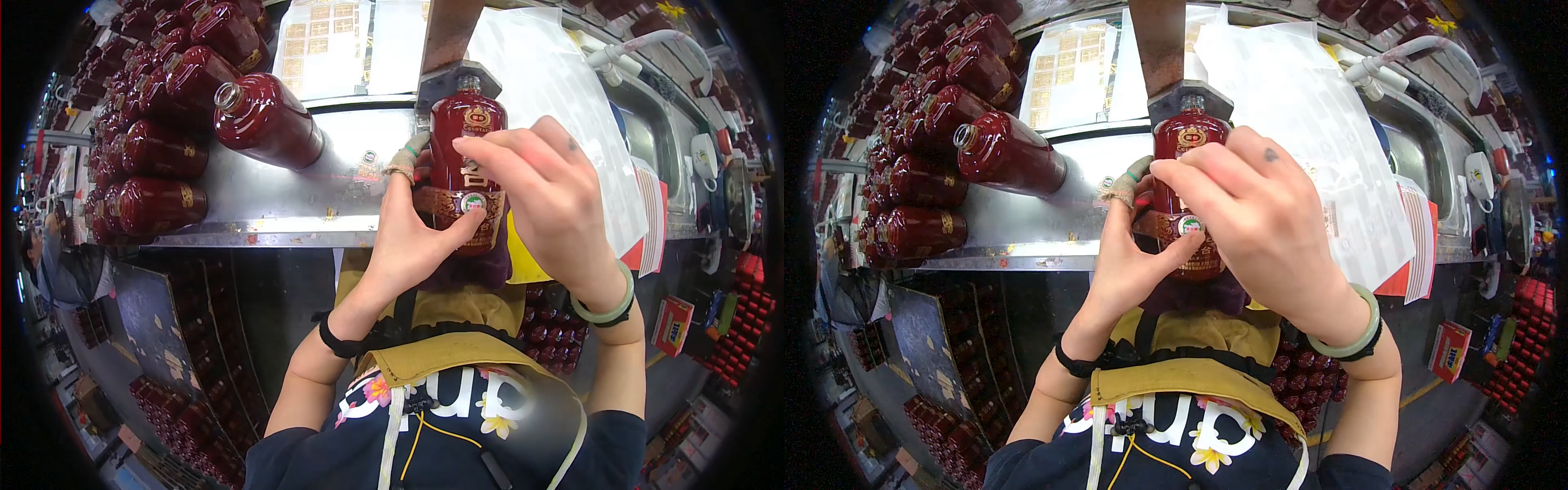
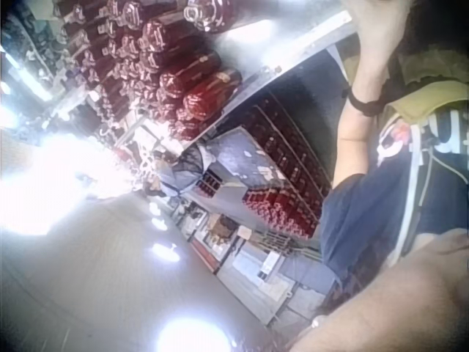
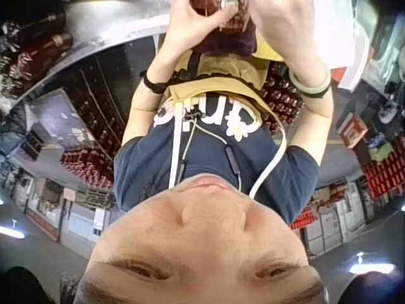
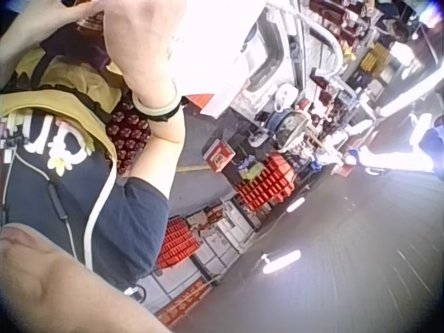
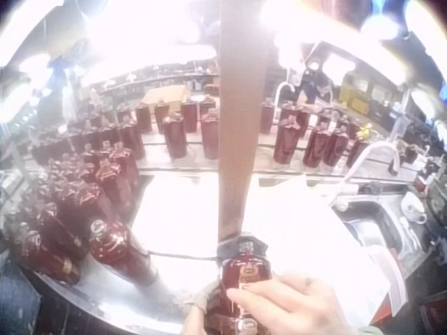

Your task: Applying decorative labels and security seals to red glass liquor bottles on an assembly line.

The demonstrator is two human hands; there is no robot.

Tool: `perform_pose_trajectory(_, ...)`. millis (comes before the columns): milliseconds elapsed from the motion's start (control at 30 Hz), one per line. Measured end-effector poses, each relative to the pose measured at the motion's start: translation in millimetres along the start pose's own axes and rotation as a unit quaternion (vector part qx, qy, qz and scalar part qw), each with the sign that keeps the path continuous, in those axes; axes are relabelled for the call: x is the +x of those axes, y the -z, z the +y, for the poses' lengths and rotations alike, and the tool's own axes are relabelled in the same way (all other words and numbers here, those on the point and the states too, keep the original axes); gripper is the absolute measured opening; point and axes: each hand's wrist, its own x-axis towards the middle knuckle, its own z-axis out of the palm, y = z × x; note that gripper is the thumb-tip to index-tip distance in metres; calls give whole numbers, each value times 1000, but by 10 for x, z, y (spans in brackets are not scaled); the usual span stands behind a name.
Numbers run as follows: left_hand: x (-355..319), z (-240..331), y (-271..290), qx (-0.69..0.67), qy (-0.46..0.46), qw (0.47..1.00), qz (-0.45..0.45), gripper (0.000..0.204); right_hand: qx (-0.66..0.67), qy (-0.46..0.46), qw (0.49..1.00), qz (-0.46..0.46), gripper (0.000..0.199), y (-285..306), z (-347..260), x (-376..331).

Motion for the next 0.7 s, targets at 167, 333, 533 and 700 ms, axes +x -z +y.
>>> perform_pose_trajectory(167,43,-149,189,-103,36,991,-73,94,96,-105,990,14,23,-49,128,-138)
perform_pose_trajectory(333,43,-171,313,-191,66,974,-98,93,279,-364,889,-16,45,-2,247,-471)
perform_pose_trajectory(533,39,-276,283,-133,50,985,-100,93,357,-384,851,-37,78,-315,220,-812)
perform_pose_trajectory(700,48,-289,282,-147,24,984,-100,92,312,-373,868,102,55,-230,125,-726)
